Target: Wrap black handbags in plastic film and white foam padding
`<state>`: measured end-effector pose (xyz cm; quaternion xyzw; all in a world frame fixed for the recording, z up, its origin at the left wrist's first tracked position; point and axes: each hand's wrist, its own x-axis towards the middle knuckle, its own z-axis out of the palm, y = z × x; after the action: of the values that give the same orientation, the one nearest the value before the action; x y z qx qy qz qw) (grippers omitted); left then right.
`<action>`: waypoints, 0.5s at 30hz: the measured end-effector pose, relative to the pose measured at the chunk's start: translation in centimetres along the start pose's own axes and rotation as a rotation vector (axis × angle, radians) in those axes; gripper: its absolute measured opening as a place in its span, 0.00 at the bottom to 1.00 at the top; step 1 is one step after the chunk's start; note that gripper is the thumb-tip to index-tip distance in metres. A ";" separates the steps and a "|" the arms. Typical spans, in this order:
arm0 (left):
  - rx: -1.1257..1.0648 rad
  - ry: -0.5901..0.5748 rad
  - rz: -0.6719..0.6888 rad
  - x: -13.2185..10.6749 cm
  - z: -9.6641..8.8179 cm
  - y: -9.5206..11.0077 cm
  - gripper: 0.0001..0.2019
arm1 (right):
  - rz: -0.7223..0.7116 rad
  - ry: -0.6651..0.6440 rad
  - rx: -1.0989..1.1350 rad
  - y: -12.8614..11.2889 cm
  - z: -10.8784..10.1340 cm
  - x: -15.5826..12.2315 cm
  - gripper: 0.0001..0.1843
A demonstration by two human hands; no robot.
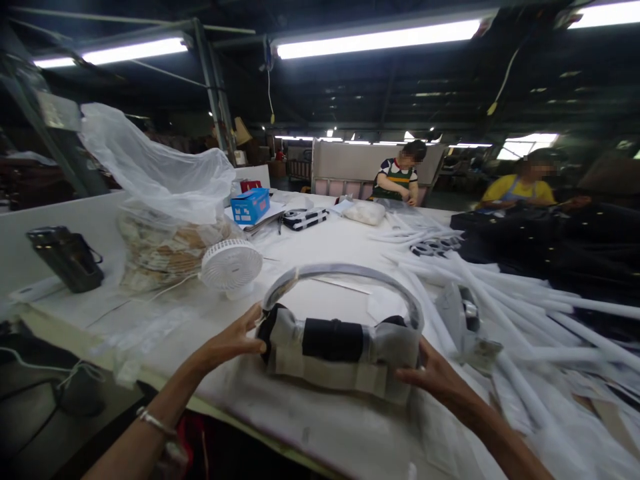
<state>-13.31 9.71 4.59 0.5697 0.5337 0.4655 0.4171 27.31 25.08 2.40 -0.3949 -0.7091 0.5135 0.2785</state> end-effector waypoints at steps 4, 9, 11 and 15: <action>-0.127 0.006 -0.074 -0.3 1.4 -1.2 0.34 | 0.095 0.028 -0.078 1.1 0.8 -0.1 0.29; -0.182 0.101 -0.109 1.9 2.6 -1.8 0.14 | 0.080 0.203 -0.140 2.6 0.7 2.6 0.29; -0.217 0.131 -0.095 2.7 2.5 -2.4 0.15 | 0.094 0.253 -0.148 2.9 0.1 3.6 0.31; -0.326 0.171 -0.067 3.5 2.5 -3.6 0.21 | 0.128 0.392 -0.109 2.4 -1.6 3.6 0.38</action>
<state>-11.69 13.51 0.80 0.4347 0.5033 0.5784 0.4724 27.30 29.29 0.60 -0.5459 -0.6416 0.4043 0.3562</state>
